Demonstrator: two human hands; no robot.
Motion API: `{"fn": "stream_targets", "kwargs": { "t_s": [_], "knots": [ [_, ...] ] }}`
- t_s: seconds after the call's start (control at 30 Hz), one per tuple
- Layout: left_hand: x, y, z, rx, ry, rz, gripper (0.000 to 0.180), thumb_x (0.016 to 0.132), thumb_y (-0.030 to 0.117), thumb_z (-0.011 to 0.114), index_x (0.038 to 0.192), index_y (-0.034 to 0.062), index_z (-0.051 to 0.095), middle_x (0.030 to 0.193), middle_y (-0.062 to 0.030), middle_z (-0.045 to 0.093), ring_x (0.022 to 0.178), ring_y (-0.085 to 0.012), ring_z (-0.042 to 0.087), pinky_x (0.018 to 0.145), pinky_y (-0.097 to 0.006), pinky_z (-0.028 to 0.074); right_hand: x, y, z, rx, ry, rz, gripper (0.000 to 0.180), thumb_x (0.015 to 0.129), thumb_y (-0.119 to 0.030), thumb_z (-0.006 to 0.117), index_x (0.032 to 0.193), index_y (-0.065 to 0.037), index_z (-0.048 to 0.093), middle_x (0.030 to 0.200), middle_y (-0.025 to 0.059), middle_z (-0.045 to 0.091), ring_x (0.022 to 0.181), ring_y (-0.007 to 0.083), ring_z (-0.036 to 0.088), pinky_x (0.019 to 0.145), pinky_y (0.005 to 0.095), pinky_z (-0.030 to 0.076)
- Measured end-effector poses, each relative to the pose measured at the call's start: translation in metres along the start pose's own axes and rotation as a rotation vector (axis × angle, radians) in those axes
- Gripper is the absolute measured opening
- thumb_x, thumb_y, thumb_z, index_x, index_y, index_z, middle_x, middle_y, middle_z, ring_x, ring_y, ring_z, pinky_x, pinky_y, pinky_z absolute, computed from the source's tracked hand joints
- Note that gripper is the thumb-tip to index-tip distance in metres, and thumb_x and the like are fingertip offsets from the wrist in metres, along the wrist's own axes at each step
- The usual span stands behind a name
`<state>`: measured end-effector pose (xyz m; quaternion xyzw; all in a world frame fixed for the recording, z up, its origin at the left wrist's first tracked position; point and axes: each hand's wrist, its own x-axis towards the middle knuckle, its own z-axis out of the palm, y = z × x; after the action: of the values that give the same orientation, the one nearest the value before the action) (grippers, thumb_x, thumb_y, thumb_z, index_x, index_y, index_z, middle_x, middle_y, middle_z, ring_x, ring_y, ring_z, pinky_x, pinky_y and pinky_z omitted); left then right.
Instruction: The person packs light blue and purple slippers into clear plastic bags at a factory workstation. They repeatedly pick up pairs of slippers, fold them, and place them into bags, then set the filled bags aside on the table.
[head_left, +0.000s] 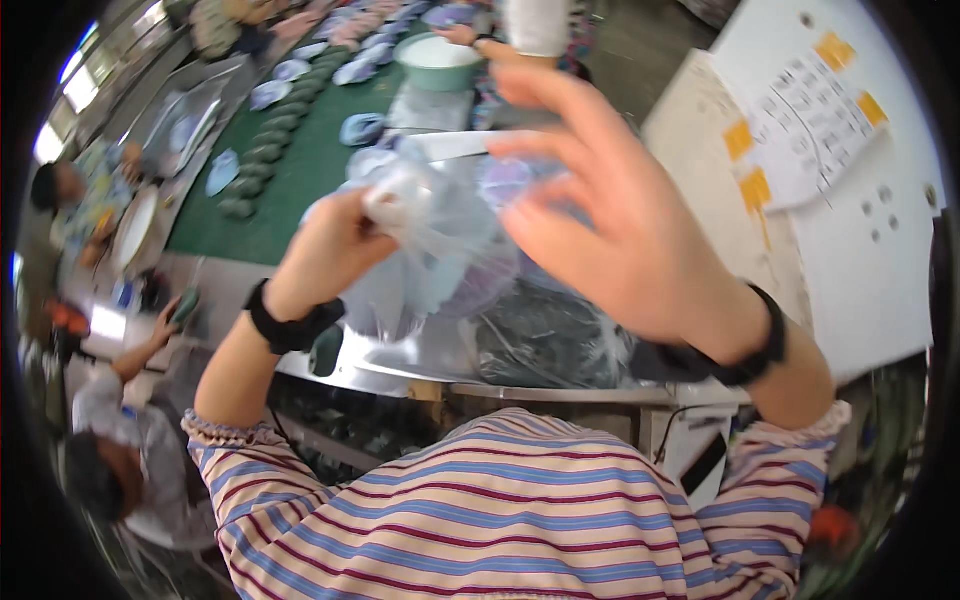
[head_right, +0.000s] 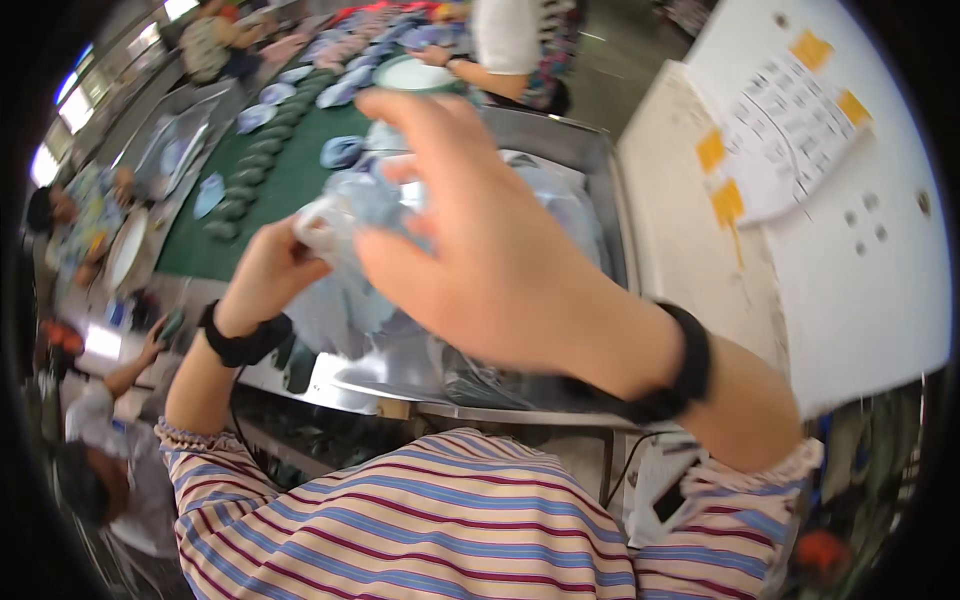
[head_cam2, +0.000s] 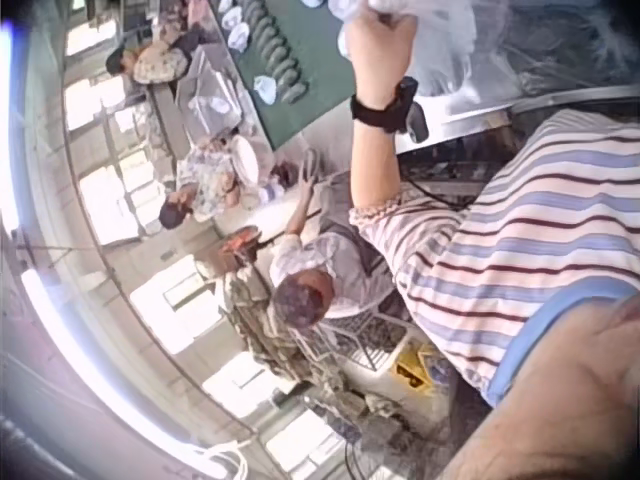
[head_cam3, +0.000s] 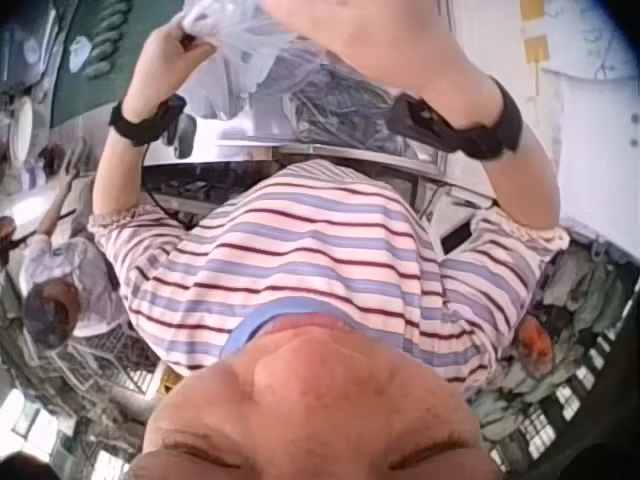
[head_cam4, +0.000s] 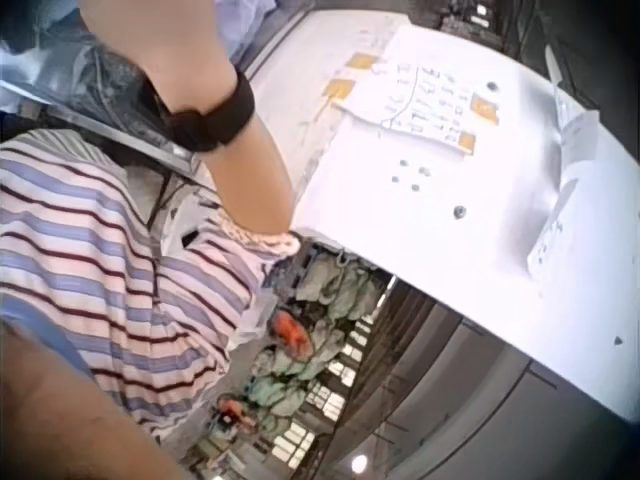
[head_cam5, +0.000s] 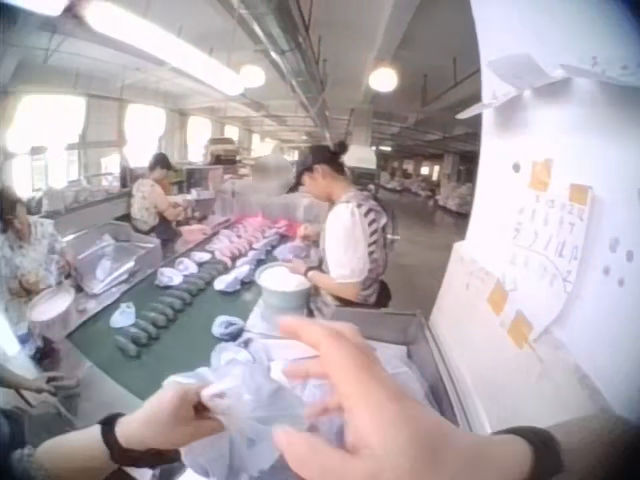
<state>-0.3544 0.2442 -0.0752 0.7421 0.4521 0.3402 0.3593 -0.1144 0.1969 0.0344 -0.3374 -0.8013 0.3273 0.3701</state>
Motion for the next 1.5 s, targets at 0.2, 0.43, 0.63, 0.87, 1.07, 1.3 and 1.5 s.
{"fn": "stream_targets", "kwargs": {
  "t_s": [0.2, 0.43, 0.63, 0.87, 1.07, 1.3, 1.5],
  "knots": [
    [-0.051, -0.1, 0.023, -0.085, 0.417, -0.149, 0.023, 0.072, -0.007, 0.058, 0.09, 0.0032, 0.049, 0.074, 0.0023, 0.052, 0.067, -0.0049, 0.05, 0.06, -0.018, 0.041, 0.098, 0.099, 0.092, -0.188, -0.454, -0.032, 0.052, 0.077, -0.024, 0.064, 0.118, 0.003, 0.045, 0.109, 0.0146, 0.053, 0.1, 0.0201, 0.053, 0.08, 0.0308, 0.044],
    [-0.044, -0.091, 0.03, -0.32, 0.603, -0.248, 0.012, 0.079, 0.006, 0.061, 0.08, 0.0018, 0.049, 0.066, 0.0004, 0.051, 0.058, -0.0065, 0.053, 0.052, -0.021, 0.043, 0.054, 0.214, 0.182, -0.256, -0.526, -0.019, 0.05, 0.068, -0.04, 0.07, 0.106, -0.009, 0.059, 0.104, 0.0139, 0.052, 0.101, 0.0331, 0.048, 0.082, 0.0392, 0.042],
    [-0.04, -0.088, 0.008, -0.52, 0.603, -0.232, 0.014, 0.084, 0.008, 0.059, 0.08, 0.0016, 0.047, 0.065, -0.0017, 0.053, 0.055, -0.0074, 0.054, 0.05, -0.021, 0.045, 0.058, 0.188, 0.198, -0.345, -0.241, -0.049, 0.048, 0.068, -0.037, 0.071, 0.104, -0.007, 0.059, 0.112, 0.0126, 0.049, 0.105, 0.034, 0.041, 0.086, 0.0381, 0.038],
    [-0.015, -0.058, -0.021, -0.493, 0.415, -0.014, 0.022, 0.079, 0.007, 0.063, 0.096, -0.0002, 0.051, 0.087, -0.0092, 0.059, 0.077, -0.0134, 0.059, 0.069, -0.026, 0.048, 0.089, 0.198, 0.163, 0.14, -0.187, -0.025, 0.019, 0.083, -0.023, 0.053, 0.092, -0.008, 0.062, 0.074, 0.0074, 0.06, 0.073, 0.0226, 0.056, 0.066, 0.0362, 0.042],
    [-0.02, -0.122, 0.025, 0.435, 0.188, -0.049, 0.038, 0.076, 0.028, 0.065, 0.109, 0.0111, 0.055, 0.101, -0.0073, 0.055, 0.101, -0.0217, 0.048, 0.092, -0.039, 0.029, 0.081, 0.23, 0.146, 0.272, -0.335, 0.067, 0.025, 0.088, -0.018, 0.046, 0.092, 0.001, 0.06, 0.073, -0.0004, 0.058, 0.07, 0.0052, 0.049, 0.061, 0.0234, 0.041],
    [-0.011, -0.109, 0.032, 0.291, 0.249, -0.03, 0.026, 0.078, 0.03, 0.064, 0.072, 0.0067, 0.056, 0.069, -0.0034, 0.053, 0.075, -0.0214, 0.051, 0.075, -0.035, 0.034, 0.08, 0.222, 0.132, 0.362, -0.105, -0.012, 0.014, 0.084, -0.012, 0.053, 0.084, 0.001, 0.058, 0.076, 0.0014, 0.058, 0.074, 0.0097, 0.053, 0.064, 0.0251, 0.042],
    [-0.011, -0.092, 0.032, 0.279, 0.277, -0.058, 0.029, 0.078, 0.026, 0.065, 0.064, 0.0048, 0.051, 0.063, -0.0068, 0.048, 0.063, -0.0239, 0.048, 0.065, -0.032, 0.036, 0.081, 0.202, 0.118, 0.117, -0.223, -0.139, 0.008, 0.078, -0.007, 0.062, 0.077, -0.001, 0.057, 0.073, 0.0023, 0.059, 0.073, 0.0134, 0.056, 0.066, 0.0268, 0.043]
  ]
}}
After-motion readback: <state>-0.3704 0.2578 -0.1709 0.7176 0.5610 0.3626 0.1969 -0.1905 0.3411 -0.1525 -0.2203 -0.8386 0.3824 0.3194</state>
